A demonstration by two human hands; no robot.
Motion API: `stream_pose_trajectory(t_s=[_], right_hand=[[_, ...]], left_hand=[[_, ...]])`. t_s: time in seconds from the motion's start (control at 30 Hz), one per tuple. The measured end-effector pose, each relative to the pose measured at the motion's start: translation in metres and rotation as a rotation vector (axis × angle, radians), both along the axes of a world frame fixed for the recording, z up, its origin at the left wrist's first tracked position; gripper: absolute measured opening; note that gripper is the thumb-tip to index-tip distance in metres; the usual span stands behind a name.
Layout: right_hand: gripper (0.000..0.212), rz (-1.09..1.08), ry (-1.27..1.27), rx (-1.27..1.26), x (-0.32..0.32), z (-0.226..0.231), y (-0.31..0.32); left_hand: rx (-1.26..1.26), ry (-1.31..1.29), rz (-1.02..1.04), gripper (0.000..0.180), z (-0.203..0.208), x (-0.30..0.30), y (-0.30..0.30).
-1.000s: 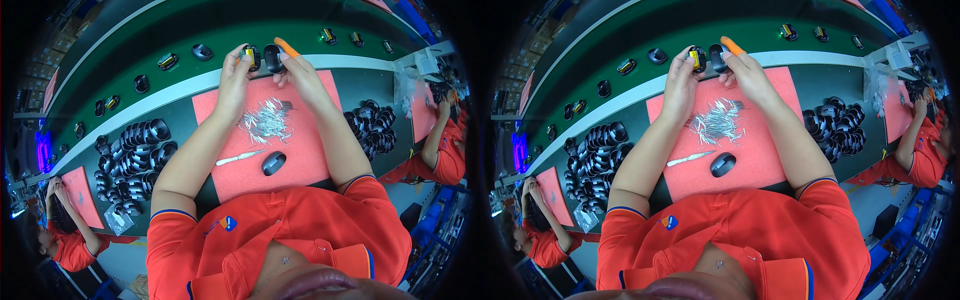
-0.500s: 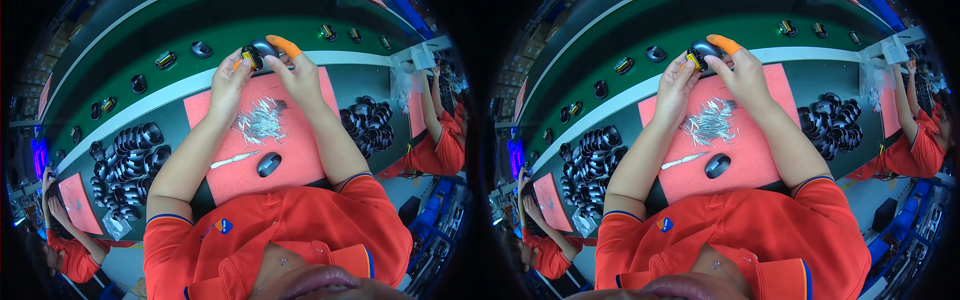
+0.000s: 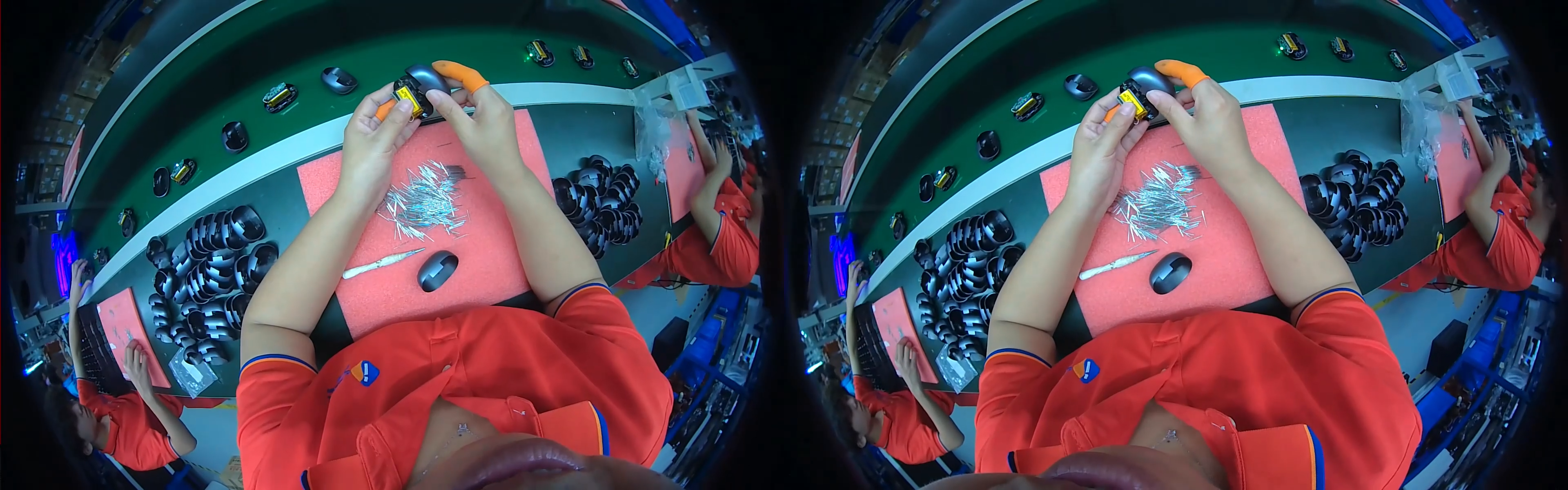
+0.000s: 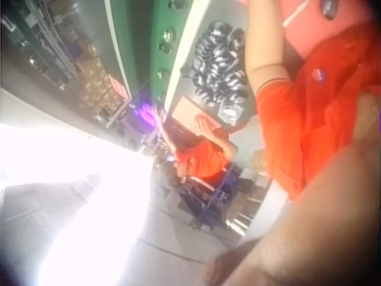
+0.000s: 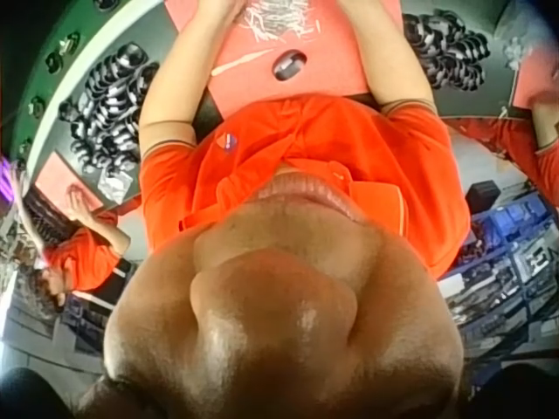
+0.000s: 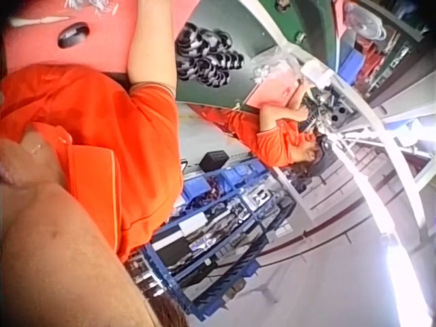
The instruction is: The person assembles small electronic components and small parts into plastic housings by hand at a production line station.
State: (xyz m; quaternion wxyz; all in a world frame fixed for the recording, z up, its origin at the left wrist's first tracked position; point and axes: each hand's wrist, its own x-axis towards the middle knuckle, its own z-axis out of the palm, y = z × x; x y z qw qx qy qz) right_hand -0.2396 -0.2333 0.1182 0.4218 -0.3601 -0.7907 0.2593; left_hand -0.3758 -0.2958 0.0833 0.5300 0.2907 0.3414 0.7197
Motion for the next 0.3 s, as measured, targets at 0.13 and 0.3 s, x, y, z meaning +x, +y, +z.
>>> stream_pose_trajectory(t_s=[0.13, 0.3], right_hand=[[0.04, -0.028, -0.036, 0.05, -0.0014, 0.0015, -0.0023], [0.04, -0.05, -0.044, 0.053, -0.0018, 0.0037, -0.0018]], left_hand=[[-0.007, 0.004, 0.013, 0.038, 0.0003, -0.0016, -0.0007], [0.0, 0.018, 0.008, 0.039, 0.0012, -0.0023, -0.0022]])
